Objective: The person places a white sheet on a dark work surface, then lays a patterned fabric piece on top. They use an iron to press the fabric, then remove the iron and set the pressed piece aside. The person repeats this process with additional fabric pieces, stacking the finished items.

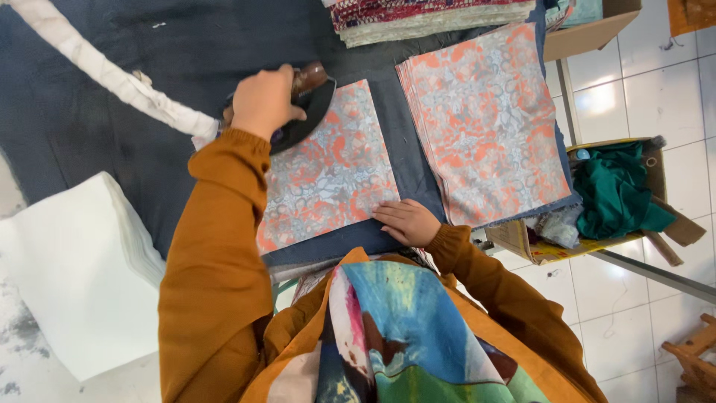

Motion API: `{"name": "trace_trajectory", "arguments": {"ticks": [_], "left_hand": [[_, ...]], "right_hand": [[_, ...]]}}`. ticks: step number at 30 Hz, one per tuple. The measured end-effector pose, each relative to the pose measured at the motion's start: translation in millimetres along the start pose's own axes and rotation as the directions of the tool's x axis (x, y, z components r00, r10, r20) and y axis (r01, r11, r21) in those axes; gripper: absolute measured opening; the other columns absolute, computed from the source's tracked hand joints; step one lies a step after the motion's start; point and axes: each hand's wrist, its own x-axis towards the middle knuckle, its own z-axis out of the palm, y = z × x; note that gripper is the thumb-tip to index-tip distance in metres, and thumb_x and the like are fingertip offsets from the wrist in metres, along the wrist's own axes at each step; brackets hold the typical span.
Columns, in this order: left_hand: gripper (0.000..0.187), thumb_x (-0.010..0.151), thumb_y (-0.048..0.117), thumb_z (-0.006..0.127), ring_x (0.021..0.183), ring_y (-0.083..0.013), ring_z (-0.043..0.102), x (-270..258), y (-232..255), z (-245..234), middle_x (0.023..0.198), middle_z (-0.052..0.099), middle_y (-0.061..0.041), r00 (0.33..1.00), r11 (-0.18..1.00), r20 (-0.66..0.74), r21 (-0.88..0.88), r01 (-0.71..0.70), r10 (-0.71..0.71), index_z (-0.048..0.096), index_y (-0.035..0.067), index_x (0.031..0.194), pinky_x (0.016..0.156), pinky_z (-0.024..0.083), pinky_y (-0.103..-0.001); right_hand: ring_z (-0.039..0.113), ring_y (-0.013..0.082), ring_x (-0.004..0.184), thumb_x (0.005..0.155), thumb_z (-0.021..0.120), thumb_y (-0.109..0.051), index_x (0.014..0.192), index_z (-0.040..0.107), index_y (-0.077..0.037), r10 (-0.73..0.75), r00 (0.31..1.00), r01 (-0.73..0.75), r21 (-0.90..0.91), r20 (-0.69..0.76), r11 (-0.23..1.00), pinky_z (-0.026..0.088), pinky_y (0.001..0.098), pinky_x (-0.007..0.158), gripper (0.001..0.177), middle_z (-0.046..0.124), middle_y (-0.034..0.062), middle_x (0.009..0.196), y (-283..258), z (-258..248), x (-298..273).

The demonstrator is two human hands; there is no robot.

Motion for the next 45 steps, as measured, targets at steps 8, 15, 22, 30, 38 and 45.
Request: {"name": "trace_trajectory", "arguments": {"ticks": [8, 15, 22, 30, 38, 45], "left_hand": [[0.044, 0.074, 0.032, 0.086, 0.075, -0.0385, 0.072, -150.6, 57.9, 35.7, 0.079, 0.072, -0.017, 0.97, 0.99, 0.202, -0.075, -0.121, 0.134, 0.059, 0.006, 0.098, 0.064, 0.055, -0.049], [0.038, 0.074, 0.028, 0.084, 0.068, -0.0342, 0.072, -178.4, 83.7, 57.5, 0.074, 0.07, -0.013, 0.943, 0.945, 0.102, -0.122, -0.304, 0.316, 0.059, 0.009, 0.094, 0.06, 0.056, -0.045], [0.046, 0.074, 0.035, 0.086, 0.072, -0.0349, 0.072, -48.3, 68.1, 46.6, 0.079, 0.072, -0.014, 0.976, 0.977, 0.046, 0.013, -0.214, 0.213, 0.059, 0.007, 0.099, 0.061, 0.055, -0.046], [0.05, 0.071, 0.031, 0.091, 0.08, -0.0373, 0.073, 77.3, 62.1, 34.1, 0.087, 0.074, -0.017, 0.993, 0.988, -0.008, 0.091, -0.121, 0.122, 0.062, 0.007, 0.104, 0.066, 0.057, -0.047], [0.053, 0.072, 0.028, 0.089, 0.083, -0.0416, 0.072, -9.3, 87.3, 35.8, 0.089, 0.074, -0.023, 0.991, 0.999, 0.123, -0.019, -0.049, 0.051, 0.061, 0.003, 0.109, 0.074, 0.056, -0.05], [0.026, 0.085, 0.021, 0.073, 0.072, -0.0363, 0.074, -111.1, 174.8, 80.1, 0.08, 0.073, -0.018, 0.941, 0.968, 0.23, -0.033, -0.248, 0.249, 0.057, 0.007, 0.099, 0.062, 0.058, -0.046]], "right_hand": [[0.057, 0.029, 0.129, 0.094, 0.06, -0.013, 0.129, 0.067, -0.011, 0.198, 0.98, -0.198, 0.049, 0.021, 0.979, 0.045, 0.0446, 0.098, 0.036, 0.069, 0.0068, 0.129, 12.9, -25.5, 3.2], [0.057, 0.0292, 0.127, 0.089, 0.064, -0.013, 0.129, 0.065, -0.01, 0.154, 0.987, -0.154, -0.009, -0.036, 0.988, 0.045, 0.0454, 0.1, 0.041, 0.065, 0.0064, 0.129, 4.4, -19.5, -3.5], [0.059, 0.0273, 0.127, 0.085, 0.066, -0.011, 0.133, 0.064, -0.006, 0.085, 0.993, -0.085, -0.001, -0.079, 0.996, 0.048, 0.044, 0.1, 0.048, 0.064, 0.0068, 0.137, -2.2, -0.6, -24.4], [0.058, 0.0263, 0.13, 0.084, 0.067, -0.01, 0.134, 0.064, -0.006, 0.137, 0.986, -0.136, 0.025, -0.094, 0.99, 0.048, 0.043, 0.1, 0.05, 0.063, 0.0073, 0.139, -1.4, 3.9, -34.1], [0.059, 0.0291, 0.125, 0.084, 0.069, -0.01, 0.128, 0.069, -0.009, 0.156, 0.967, -0.155, 0.02, -0.201, 0.988, 0.048, 0.0434, 0.093, 0.045, 0.065, 0.0035, 0.136, -13.6, -9.5, -29.2], [0.064, 0.0326, 0.119, 0.083, 0.07, -0.004, 0.117, 0.073, -0.006, 0.329, 0.768, -0.365, 0.046, -0.55, 0.93, 0.05, 0.0441, 0.1, 0.034, 0.071, 0.0091, 0.123, -43.1, -55.4, -51.1]]}}
